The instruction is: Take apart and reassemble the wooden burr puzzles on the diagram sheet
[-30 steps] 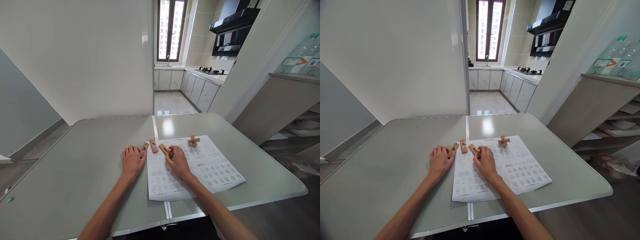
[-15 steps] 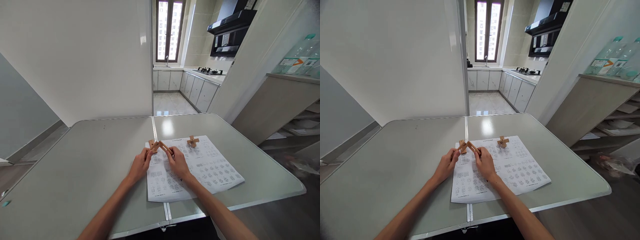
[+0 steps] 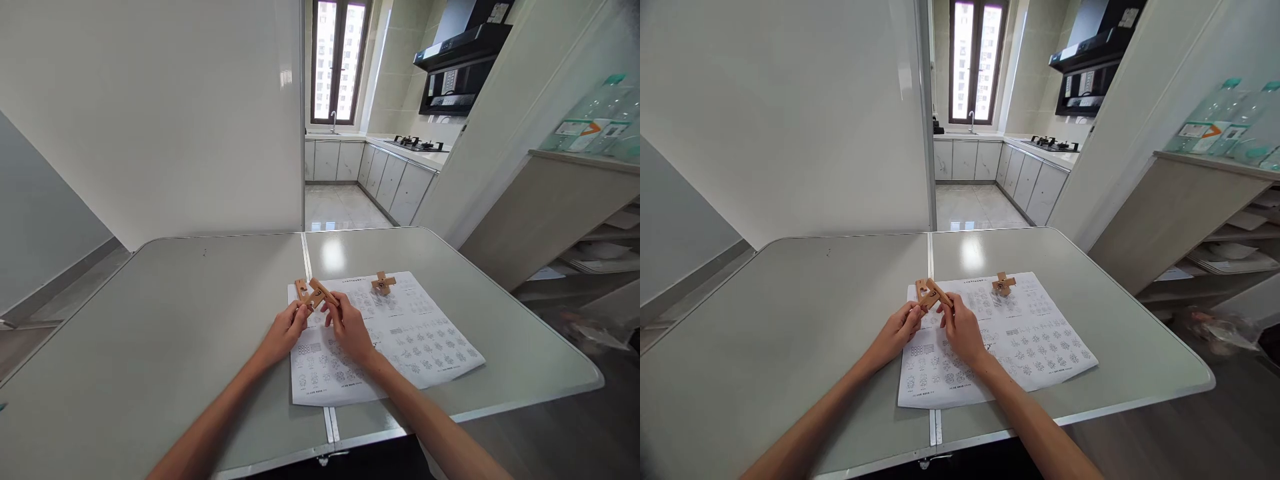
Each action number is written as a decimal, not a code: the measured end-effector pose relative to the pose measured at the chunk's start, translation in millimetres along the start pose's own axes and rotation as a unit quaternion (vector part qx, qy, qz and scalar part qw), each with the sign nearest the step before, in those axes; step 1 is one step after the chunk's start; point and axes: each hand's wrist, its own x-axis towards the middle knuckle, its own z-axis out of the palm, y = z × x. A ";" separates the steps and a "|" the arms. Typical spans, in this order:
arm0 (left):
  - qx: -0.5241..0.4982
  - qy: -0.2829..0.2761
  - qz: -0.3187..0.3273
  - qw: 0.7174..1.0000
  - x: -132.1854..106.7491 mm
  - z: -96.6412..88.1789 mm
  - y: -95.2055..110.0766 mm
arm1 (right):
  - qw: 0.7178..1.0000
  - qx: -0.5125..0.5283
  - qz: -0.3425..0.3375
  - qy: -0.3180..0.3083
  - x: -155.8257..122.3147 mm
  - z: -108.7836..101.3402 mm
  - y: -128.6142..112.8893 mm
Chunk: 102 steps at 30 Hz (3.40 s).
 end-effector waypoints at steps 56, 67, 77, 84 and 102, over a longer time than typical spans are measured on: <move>-0.130 0.018 -0.048 0.990 2.7 1.7 11.2 | 0.990 -0.040 -0.110 -0.079 -8.5 2.2 -5.4; -0.182 0.188 -0.035 0.965 7.2 -8.5 6.0 | 0.951 -0.210 -0.149 -0.172 -7.3 4.2 -3.0; -0.164 0.197 -0.048 0.965 8.3 -5.3 5.4 | 0.937 -0.244 -0.135 -0.210 -6.7 7.3 0.0; -0.174 0.201 -0.054 0.962 6.7 -5.3 9.2 | 0.938 -0.245 -0.120 -0.214 -6.6 5.5 -0.7; -0.176 0.203 -0.051 0.962 8.4 -5.2 5.1 | 0.926 -0.284 -0.130 -0.214 -6.5 7.6 0.9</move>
